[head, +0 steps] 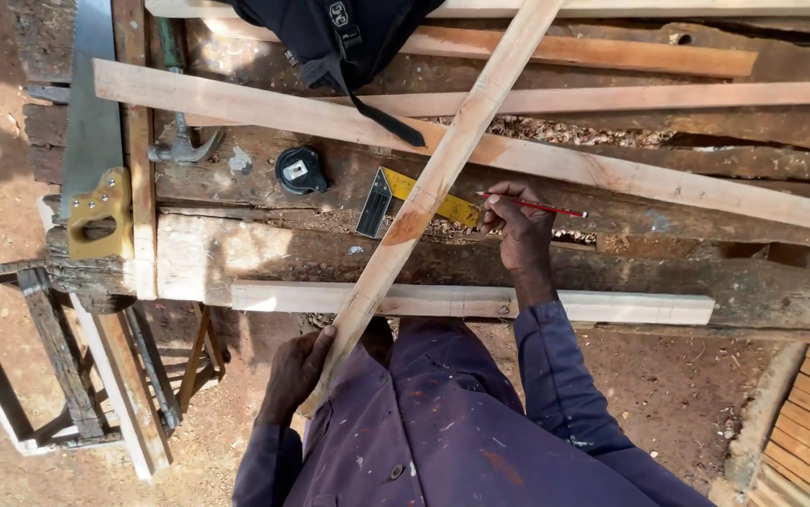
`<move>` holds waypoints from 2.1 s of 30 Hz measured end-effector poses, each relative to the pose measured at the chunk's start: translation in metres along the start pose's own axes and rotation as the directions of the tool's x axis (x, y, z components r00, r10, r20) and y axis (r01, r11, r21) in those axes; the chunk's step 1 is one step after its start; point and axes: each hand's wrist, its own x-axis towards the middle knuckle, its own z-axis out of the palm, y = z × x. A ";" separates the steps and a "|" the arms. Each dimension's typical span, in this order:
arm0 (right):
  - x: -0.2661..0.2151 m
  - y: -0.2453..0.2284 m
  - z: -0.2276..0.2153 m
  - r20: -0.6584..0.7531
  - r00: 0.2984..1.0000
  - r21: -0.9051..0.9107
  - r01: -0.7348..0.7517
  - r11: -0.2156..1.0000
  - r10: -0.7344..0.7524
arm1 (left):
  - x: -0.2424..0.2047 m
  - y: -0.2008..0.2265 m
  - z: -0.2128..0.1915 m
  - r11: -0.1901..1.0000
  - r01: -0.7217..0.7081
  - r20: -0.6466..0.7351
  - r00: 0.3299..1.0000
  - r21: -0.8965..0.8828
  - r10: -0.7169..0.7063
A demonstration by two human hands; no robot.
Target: Measuring and marking wooden planks using a tape measure, pencil, and square on a workbench.
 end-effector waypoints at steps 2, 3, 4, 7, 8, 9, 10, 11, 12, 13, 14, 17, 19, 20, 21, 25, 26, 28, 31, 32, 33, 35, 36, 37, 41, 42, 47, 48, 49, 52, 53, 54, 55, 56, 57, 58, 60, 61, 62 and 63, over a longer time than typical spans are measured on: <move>-0.019 0.008 0.004 -0.001 1.000 0.007 -0.003 1.000 0.003 | -0.002 -0.003 0.000 0.999 -0.043 0.036 0.998 -0.005 0.043; -0.029 0.015 0.004 0.006 1.000 0.013 -0.005 1.000 0.005 | -0.002 -0.008 0.000 0.997 -0.076 0.063 0.995 -0.019 0.077; -0.038 0.021 0.006 0.015 1.000 0.022 -0.003 1.000 0.003 | -0.001 -0.012 -0.001 0.993 -0.112 0.088 0.990 -0.031 0.114; -0.075 0.026 0.020 0.019 1.000 0.025 0.011 1.000 -0.011 | -0.005 -0.010 -0.007 0.987 -0.131 0.139 0.980 -0.098 0.143; -0.086 0.028 0.024 0.009 1.000 0.024 0.026 0.999 -0.027 | -0.003 -0.009 -0.010 0.985 -0.146 0.147 0.976 -0.096 0.159; -0.097 0.031 0.028 -0.001 0.999 0.016 0.034 0.999 -0.034 | -0.001 -0.010 -0.013 0.979 -0.171 0.167 0.968 -0.111 0.188; -0.112 0.034 0.031 -0.007 0.999 0.003 0.035 0.999 -0.035 | -0.004 -0.012 -0.013 0.973 -0.188 0.187 0.959 -0.132 0.211; -0.132 0.035 0.036 -0.014 0.999 -0.006 0.045 0.999 -0.045 | -0.004 -0.016 -0.010 0.971 -0.197 0.195 0.955 -0.138 0.221; -0.148 0.036 0.044 -0.037 0.998 -0.030 0.051 0.998 -0.052 | -0.003 -0.019 -0.008 0.960 -0.203 0.206 0.948 -0.191 0.241; -0.165 0.036 0.051 -0.061 0.996 -0.054 0.057 0.997 -0.060 | -0.003 -0.021 -0.007 0.948 -0.208 0.216 0.941 -0.243 0.261; -0.178 0.038 0.058 -0.057 0.996 -0.058 0.065 0.996 -0.068 | -0.004 -0.021 -0.008 0.945 -0.215 0.213 0.939 -0.248 0.270; -0.214 0.045 0.068 -0.120 0.989 -0.074 0.078 0.994 -0.086 | -0.015 -0.021 -0.003 0.909 -0.264 0.226 0.911 -0.323 0.345; -0.227 0.047 0.071 -0.162 0.974 -0.059 0.148 0.987 -0.156 | -0.024 -0.016 0.003 0.887 -0.262 0.237 0.899 -0.380 0.367; -0.229 0.049 0.068 -0.164 0.972 -0.062 0.157 0.986 -0.166 | -0.026 -0.017 0.007 0.884 -0.270 0.239 0.895 -0.382 0.377; -0.229 0.051 0.065 -0.179 0.969 -0.060 0.161 0.985 -0.169 | -0.027 -0.016 0.010 0.873 -0.269 0.248 0.887 -0.407 0.389; -0.239 0.040 0.075 -0.224 0.948 -0.114 0.205 0.972 -0.227 | -0.052 0.006 0.007 0.832 -0.292 0.252 0.860 -0.472 0.445; -0.239 0.040 0.071 -0.228 0.945 -0.115 0.212 0.971 -0.233 | -0.052 0.005 0.010 0.830 -0.297 0.255 0.855 -0.472 0.451; -0.239 0.044 0.067 -0.239 0.935 -0.150 0.230 0.962 -0.261 | -0.053 0.001 0.014 0.811 -0.296 0.235 0.856 -0.505 0.459; -0.245 0.042 0.068 -0.281 0.923 -0.181 0.218 0.959 -0.263 | -0.055 0.008 0.020 0.803 -0.315 0.251 0.837 -0.505 0.486; -0.245 0.043 0.066 -0.281 0.923 -0.180 0.218 0.959 -0.263 | -0.054 0.003 0.024 0.804 -0.315 0.251 0.837 -0.504 0.486; -0.246 0.044 0.064 -0.292 0.917 -0.200 0.219 0.955 -0.271 | -0.052 -0.002 0.029 0.803 -0.309 0.255 0.837 -0.510 0.484; -0.241 0.041 0.065 -0.298 0.909 -0.214 0.233 0.949 -0.290 | -0.045 -0.006 0.036 0.797 -0.317 0.251 0.833 -0.514 0.493; -0.243 0.039 0.066 -0.303 0.907 -0.227 0.228 0.947 -0.291 | -0.044 -0.009 0.040 0.774 -0.323 0.254 0.816 -0.545 0.519; -0.246 0.036 0.066 -0.308 0.905 -0.241 0.223 0.945 -0.292 | -0.043 -0.011 0.044 0.749 -0.328 0.256 0.798 -0.576 0.546; -0.247 0.031 0.062 -0.293 0.901 -0.269 0.242 0.932 -0.319 | -0.072 0.022 0.027 0.714 -0.320 0.254 0.780 -0.623 0.571; -0.246 0.032 0.061 -0.295 0.899 -0.284 0.241 0.928 -0.324 | -0.073 0.026 0.025 0.703 -0.342 0.257 0.759 -0.624 0.598; -0.239 0.034 0.051 -0.280 0.896 -0.299 0.258 0.919 -0.343 | -0.076 0.032 0.027 0.685 -0.369 0.256 0.734 -0.628 0.629; -0.238 0.034 0.050 -0.282 0.895 -0.306 0.257 0.917 -0.345 | -0.076 0.033 0.028 0.681 -0.335 0.263 0.743 -0.651 0.616; -0.236 0.034 0.049 -0.283 0.894 -0.314 0.256 0.914 -0.347 | -0.077 0.034 0.029 0.676 -0.300 0.270 0.751 -0.673 0.602; -0.235 0.032 0.047 -0.281 0.897 -0.314 0.249 0.916 -0.341 | -0.075 0.030 0.037 0.670 -0.311 0.264 0.746 -0.674 0.612; -0.237 0.030 0.049 -0.281 0.899 -0.311 0.247 0.918 -0.337 | -0.075 0.028 0.037 0.672 -0.311 0.263 0.748 -0.672 0.609; -0.237 0.027 0.051 -0.291 0.899 -0.307 0.236 0.922 -0.327 | -0.075 0.028 0.039 0.670 -0.308 0.261 0.750 -0.675 0.607; -0.238 0.024 0.052 -0.302 0.899 -0.302 0.226 0.926 -0.318 | -0.075 0.028 0.041 0.668 -0.305 0.258 0.753 -0.678 0.605; -0.240 0.023 0.052 -0.303 0.900 -0.301 0.222 0.927 -0.314 | -0.077 0.031 0.040 0.671 -0.303 0.259 0.755 -0.677 0.602; -0.241 0.023 0.051 -0.301 0.899 -0.313 0.223 0.923 -0.319 | -0.080 0.033 0.040 0.664 -0.301 0.252 0.757 -0.684 0.602; -0.242 0.021 0.051 -0.301 0.895 -0.327 0.227 0.917 -0.329 | -0.081 0.037 0.039 0.657 -0.302 0.245 0.756 -0.691 0.606; -0.256 0.022 0.053 -0.304 0.894 -0.354 0.214 0.910 -0.329 | -0.091 0.047 0.029 0.674 -0.315 0.244 0.763 -0.669 0.599; -0.262 0.022 0.053 -0.306 0.894 -0.382 0.200 0.902 -0.328 | -0.096 0.053 0.025 0.690 -0.326 0.241 0.770 -0.646 0.590; -0.260 0.018 0.055 -0.305 0.894 -0.381 0.201 0.902 -0.328 | -0.093 0.050 0.029 0.690 -0.327 0.240 0.771 -0.646 0.590; -0.257 0.014 0.058 -0.291 0.891 -0.391 0.220 0.893 -0.347 | -0.090 0.048 0.032 0.687 -0.331 0.240 0.767 -0.647 0.595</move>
